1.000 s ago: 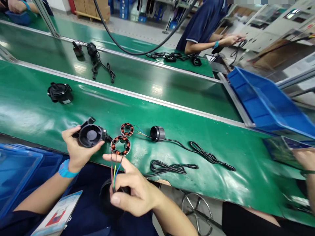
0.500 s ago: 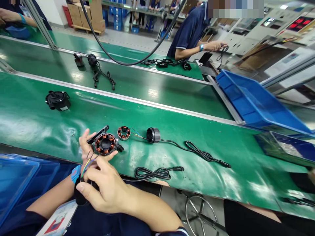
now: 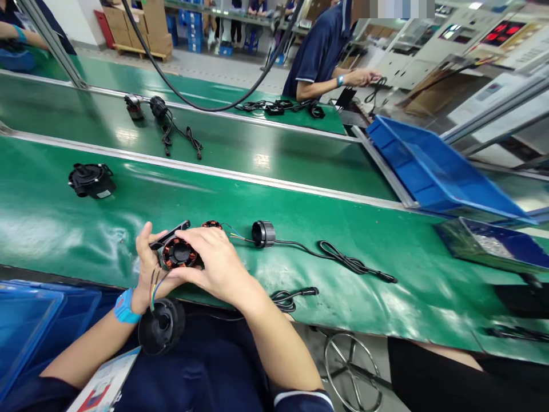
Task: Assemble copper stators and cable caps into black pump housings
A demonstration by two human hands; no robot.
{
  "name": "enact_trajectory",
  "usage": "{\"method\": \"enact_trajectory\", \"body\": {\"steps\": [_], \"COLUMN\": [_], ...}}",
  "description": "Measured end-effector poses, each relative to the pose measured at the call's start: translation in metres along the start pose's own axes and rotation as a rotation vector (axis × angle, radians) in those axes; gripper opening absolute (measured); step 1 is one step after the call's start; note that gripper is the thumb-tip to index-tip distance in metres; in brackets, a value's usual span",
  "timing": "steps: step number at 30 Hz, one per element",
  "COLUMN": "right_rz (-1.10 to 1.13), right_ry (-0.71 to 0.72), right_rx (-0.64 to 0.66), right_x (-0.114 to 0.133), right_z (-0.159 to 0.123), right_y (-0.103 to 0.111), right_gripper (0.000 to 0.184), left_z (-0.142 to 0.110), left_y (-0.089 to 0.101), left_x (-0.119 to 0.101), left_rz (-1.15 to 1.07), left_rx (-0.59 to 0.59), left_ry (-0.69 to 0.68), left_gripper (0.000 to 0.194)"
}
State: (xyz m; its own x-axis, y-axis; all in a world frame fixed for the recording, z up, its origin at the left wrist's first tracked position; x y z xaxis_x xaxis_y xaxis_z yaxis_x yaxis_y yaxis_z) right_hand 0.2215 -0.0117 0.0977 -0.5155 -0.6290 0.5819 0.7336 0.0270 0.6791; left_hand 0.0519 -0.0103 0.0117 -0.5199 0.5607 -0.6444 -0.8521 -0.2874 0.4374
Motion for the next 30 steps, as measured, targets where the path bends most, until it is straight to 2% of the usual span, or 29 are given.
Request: {"method": "enact_trajectory", "body": {"steps": [2,3,7,9,12,15,17,20,22,24,26,27,28,30], "right_rz": [-0.045,-0.093,-0.271,-0.251,-0.189,-0.286,-0.390,-0.516,-0.527,-0.395,-0.045,0.195,0.446,0.877], "right_ry": [-0.011,-0.032,-0.093,-0.088,-0.114,-0.200,-0.252,-0.213,-0.163,-0.143,-0.167,-0.174,-0.181,-0.210], "right_rx": [0.050,0.035,-0.173,-0.144,-0.023,-0.074,-0.109,-0.066,-0.040,-0.070,-0.083,-0.024,0.089,0.367], "right_x": [0.000,0.000,0.004,0.002,-0.005,-0.009,-0.006,0.005,0.012,0.018,0.022,0.024,0.028,0.037], "right_z": [0.007,0.009,0.004,0.000,-0.001,-0.001,0.000,0.000,-0.005,-0.017,-0.034,-0.043,-0.051,-0.066], "right_y": [-0.001,-0.001,0.006,0.006,0.007,0.007,-0.001,-0.018,-0.022,-0.017,-0.015,-0.023,-0.037,-0.075], "right_gripper": [0.062,0.062,0.060,0.057,0.056,0.057,0.059,0.061,0.070,0.079,0.072,0.064,0.059,0.057], "left_z": [0.004,0.005,0.013,0.017,0.024,0.030,0.030,0.026,0.023,0.023,0.030,0.036,0.042,0.055], "left_y": [-0.001,-0.001,-0.002,-0.003,-0.004,-0.004,-0.004,-0.003,-0.002,0.002,0.012,0.019,0.028,0.045], "left_x": [0.002,0.003,0.003,-0.003,-0.013,-0.016,-0.014,-0.009,-0.007,-0.006,-0.009,-0.012,-0.014,-0.013], "left_rz": [-0.019,-0.026,-0.017,-0.004,0.022,0.031,0.028,0.036,0.047,0.063,0.110,0.142,0.172,0.172], "left_rx": [0.024,0.030,0.029,0.038,0.051,0.056,0.063,0.067,0.049,0.003,-0.077,-0.138,-0.213,-0.312], "left_ry": [0.016,0.027,0.039,-0.006,-0.076,-0.093,-0.082,-0.043,-0.005,0.020,-0.006,-0.041,-0.072,-0.049], "left_gripper": [0.128,0.128,0.127,0.125,0.123,0.121,0.122,0.120,0.114,0.111,0.112,0.116,0.121,0.129]}}
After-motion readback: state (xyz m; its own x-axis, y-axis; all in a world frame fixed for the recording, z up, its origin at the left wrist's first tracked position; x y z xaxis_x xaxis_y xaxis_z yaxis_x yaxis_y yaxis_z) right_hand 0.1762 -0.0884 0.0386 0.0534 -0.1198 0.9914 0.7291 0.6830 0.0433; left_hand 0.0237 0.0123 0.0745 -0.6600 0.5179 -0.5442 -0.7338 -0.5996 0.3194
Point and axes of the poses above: each hand's wrist, its own z-axis towards the middle knuckle, its own y-axis out of the back of the hand, x = y × z, the point moved 6 cm from there along z, towards the middle knuckle
